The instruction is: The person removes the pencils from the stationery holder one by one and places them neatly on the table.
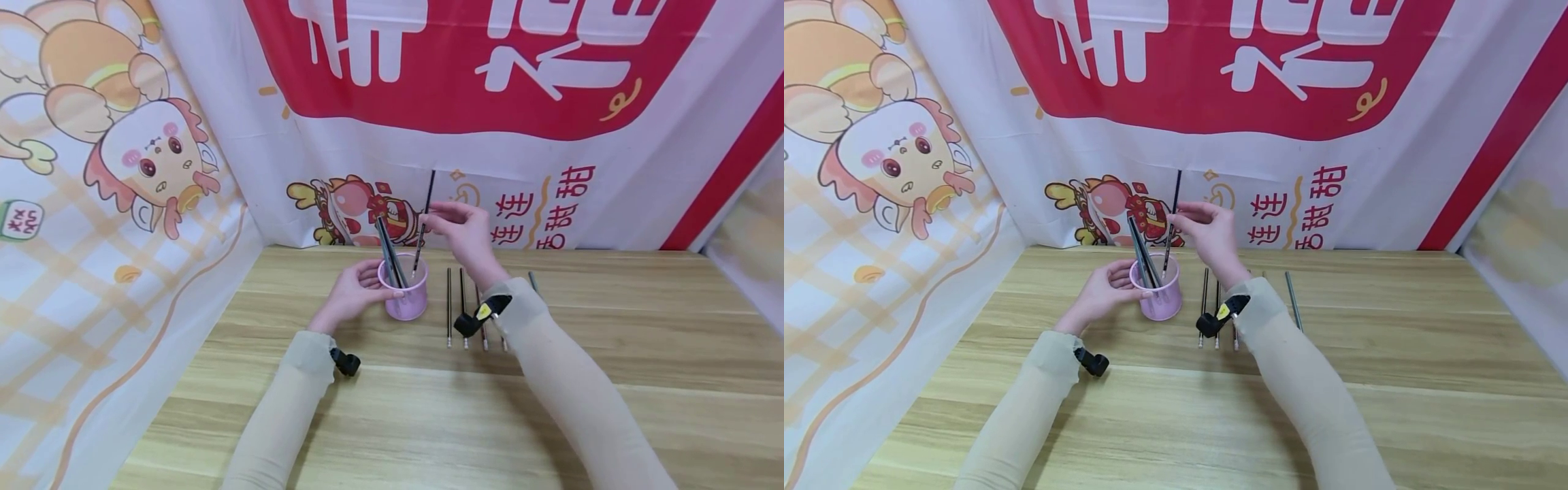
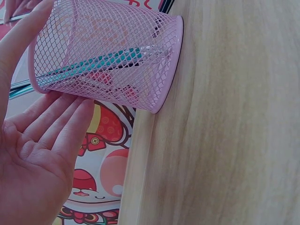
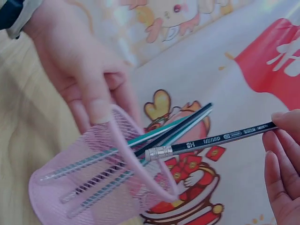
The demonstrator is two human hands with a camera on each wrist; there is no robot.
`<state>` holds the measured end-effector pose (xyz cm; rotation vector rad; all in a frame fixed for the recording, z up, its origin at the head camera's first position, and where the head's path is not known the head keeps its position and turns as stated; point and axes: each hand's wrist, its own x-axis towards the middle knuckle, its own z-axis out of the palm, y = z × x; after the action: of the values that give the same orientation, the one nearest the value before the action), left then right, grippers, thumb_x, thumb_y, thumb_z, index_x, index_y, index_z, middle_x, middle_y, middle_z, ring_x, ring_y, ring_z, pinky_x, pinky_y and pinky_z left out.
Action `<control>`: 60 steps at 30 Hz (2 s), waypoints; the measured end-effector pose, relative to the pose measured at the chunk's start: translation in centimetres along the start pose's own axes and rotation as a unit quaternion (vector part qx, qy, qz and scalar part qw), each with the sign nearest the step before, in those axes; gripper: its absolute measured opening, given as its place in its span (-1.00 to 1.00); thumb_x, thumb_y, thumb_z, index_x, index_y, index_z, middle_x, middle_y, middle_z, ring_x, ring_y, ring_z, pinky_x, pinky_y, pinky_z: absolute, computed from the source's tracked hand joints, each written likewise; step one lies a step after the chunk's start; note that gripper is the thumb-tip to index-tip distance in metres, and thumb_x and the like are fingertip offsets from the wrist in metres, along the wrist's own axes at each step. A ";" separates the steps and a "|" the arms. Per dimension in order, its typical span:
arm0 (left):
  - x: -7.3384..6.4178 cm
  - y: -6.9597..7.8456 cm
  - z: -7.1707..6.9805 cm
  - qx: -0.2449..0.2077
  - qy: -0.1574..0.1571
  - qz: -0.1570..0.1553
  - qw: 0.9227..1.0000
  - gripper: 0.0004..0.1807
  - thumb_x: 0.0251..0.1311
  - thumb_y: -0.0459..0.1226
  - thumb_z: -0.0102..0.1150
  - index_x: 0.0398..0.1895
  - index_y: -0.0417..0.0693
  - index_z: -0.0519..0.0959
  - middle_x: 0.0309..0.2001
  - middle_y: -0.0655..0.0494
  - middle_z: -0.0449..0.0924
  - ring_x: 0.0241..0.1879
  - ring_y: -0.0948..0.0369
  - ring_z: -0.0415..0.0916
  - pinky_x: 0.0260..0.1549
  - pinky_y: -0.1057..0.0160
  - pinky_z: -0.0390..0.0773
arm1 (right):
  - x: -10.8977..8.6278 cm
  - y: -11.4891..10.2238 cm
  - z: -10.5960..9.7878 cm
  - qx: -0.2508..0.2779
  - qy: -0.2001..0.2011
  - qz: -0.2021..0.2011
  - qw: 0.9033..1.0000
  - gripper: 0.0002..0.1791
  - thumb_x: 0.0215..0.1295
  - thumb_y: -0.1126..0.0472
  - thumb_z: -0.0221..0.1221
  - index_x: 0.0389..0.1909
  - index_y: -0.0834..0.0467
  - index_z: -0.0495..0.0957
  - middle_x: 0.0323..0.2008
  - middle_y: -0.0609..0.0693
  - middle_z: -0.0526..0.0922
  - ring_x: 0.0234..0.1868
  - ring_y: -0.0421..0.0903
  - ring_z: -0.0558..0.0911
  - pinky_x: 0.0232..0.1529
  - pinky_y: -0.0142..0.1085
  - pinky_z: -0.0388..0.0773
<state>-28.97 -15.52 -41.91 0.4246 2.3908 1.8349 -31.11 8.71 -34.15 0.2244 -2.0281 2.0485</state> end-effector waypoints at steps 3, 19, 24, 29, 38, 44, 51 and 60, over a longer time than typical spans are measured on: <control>0.0 0.0 0.0 0.002 0.000 0.001 1.000 -0.10 -0.06 -0.27 0.65 0.38 -0.24 0.41 0.25 -0.12 0.54 0.21 0.03 0.53 0.20 0.24 0.55 | 0.0 -0.5 -0.8 0.023 0.007 -0.003 1.000 -0.61 0.15 0.17 0.52 -0.01 0.19 0.72 -0.18 0.09 0.77 -0.20 -0.01 0.76 -0.07 -0.11 0.72; 0.0 0.2 -0.1 -0.004 -0.008 -0.002 1.000 -0.13 -0.04 -0.30 0.63 0.37 -0.27 0.41 0.26 -0.18 0.52 0.22 -0.02 0.52 0.23 0.16 0.53 | -0.3 -1.1 -6.6 -0.006 0.027 0.014 1.000 -0.54 0.15 0.09 0.52 0.05 0.17 0.72 -0.13 0.06 0.77 -0.21 -0.07 0.76 -0.16 -0.29 0.73; 0.0 0.3 -0.2 -0.009 -0.013 -0.013 1.000 -0.11 0.00 -0.35 0.60 0.41 -0.30 0.35 0.31 -0.23 0.47 0.26 -0.06 0.48 0.27 0.10 0.49 | -0.7 -1.1 -8.8 -0.031 0.035 0.036 0.998 -0.50 0.13 0.03 0.52 0.07 0.14 0.71 -0.14 0.02 0.77 -0.22 -0.11 0.76 -0.15 -0.31 0.73; 0.1 -0.2 -0.2 -0.008 -0.005 -0.008 1.000 -0.10 -0.03 -0.30 0.63 0.41 -0.23 0.38 0.29 -0.17 0.50 0.24 -0.01 0.51 0.24 0.17 0.52 | -1.0 -0.7 -11.0 -0.035 0.045 0.042 0.998 -0.50 0.17 0.07 0.50 0.09 0.18 0.69 -0.15 0.01 0.77 -0.24 -0.11 0.76 -0.15 -0.29 0.74; -0.1 0.0 -0.1 0.001 0.003 -0.004 1.000 -0.11 -0.06 -0.25 0.65 0.37 -0.21 0.42 0.23 -0.08 0.55 0.18 0.07 0.55 0.19 0.24 0.55 | -1.8 1.0 -14.7 -0.047 0.052 0.064 0.995 -0.44 0.20 0.09 0.48 0.16 0.26 0.61 -0.17 -0.07 0.74 -0.27 -0.15 0.75 -0.16 -0.32 0.73; 0.0 0.0 0.0 -0.001 0.001 -0.001 1.000 -0.10 -0.07 -0.26 0.65 0.38 -0.23 0.41 0.23 -0.11 0.55 0.19 0.05 0.55 0.18 0.24 0.56 | -2.4 1.9 -16.7 -0.057 0.054 0.081 0.994 -0.46 0.24 0.13 0.46 0.16 0.29 0.59 -0.22 -0.13 0.75 -0.31 -0.18 0.75 -0.15 -0.33 0.73; 0.0 0.0 0.0 -0.001 0.002 -0.006 1.000 -0.09 -0.07 -0.27 0.65 0.38 -0.24 0.40 0.24 -0.12 0.54 0.19 0.06 0.54 0.19 0.24 0.56 | -3.2 2.9 -18.7 -0.107 0.054 0.094 0.988 -0.39 0.25 0.01 0.44 0.22 0.25 0.57 -0.25 -0.25 0.74 -0.31 -0.21 0.74 -0.16 -0.34 0.73; 0.0 0.0 0.0 -0.001 0.003 -0.005 1.000 -0.10 -0.09 -0.26 0.66 0.37 -0.21 0.42 0.23 -0.10 0.56 0.18 0.06 0.56 0.17 0.25 0.57 | -3.8 3.5 -21.2 -0.165 0.047 0.104 0.980 -0.31 0.30 -0.06 0.38 0.28 0.31 0.52 -0.27 -0.37 0.70 -0.31 -0.25 0.73 -0.19 -0.39 0.72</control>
<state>-28.96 -15.52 -41.87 0.4075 2.3892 1.8377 -27.03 29.64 -39.01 -0.1491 -2.3715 1.7515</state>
